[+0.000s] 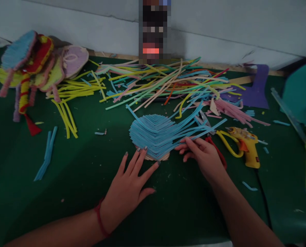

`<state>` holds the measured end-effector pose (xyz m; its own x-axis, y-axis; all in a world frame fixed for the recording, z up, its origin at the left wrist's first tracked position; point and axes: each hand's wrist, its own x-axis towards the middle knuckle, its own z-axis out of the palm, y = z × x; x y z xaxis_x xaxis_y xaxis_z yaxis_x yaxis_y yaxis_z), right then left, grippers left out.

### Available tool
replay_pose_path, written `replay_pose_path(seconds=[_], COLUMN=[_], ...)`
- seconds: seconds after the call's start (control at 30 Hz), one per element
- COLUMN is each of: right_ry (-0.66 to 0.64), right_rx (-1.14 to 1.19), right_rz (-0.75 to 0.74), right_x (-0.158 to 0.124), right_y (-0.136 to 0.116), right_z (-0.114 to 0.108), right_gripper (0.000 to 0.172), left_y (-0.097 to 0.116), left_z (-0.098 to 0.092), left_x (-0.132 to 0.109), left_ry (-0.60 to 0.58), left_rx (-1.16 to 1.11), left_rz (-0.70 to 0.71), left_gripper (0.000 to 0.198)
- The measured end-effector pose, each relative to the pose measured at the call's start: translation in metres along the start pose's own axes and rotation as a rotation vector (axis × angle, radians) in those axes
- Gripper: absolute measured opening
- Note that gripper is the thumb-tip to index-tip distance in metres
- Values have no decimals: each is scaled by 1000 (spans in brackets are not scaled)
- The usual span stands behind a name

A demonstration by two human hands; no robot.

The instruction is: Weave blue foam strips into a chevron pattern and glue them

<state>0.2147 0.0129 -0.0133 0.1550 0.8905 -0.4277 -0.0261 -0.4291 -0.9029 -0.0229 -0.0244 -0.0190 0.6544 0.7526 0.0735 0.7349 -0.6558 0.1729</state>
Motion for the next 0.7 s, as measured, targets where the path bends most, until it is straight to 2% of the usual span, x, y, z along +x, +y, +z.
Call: replay_pose_path(seconds=[0.23, 0.47, 0.7], right_ry=[-2, -16, -26], right_rx=[-12, 1, 9], right_rz=[2, -9, -6], right_x=[-1, -1, -1], right_y=[0, 0, 0], right_z=[1, 1, 1], right_gripper=[40, 38, 39], left_y=[-2, -15, -16], left_z=[0, -3, -7], left_x=[5, 25, 58], left_ry=[35, 277, 280], left_rx=[-19, -120, -189], left_rz=[40, 54, 150], left_gripper=[53, 20, 10])
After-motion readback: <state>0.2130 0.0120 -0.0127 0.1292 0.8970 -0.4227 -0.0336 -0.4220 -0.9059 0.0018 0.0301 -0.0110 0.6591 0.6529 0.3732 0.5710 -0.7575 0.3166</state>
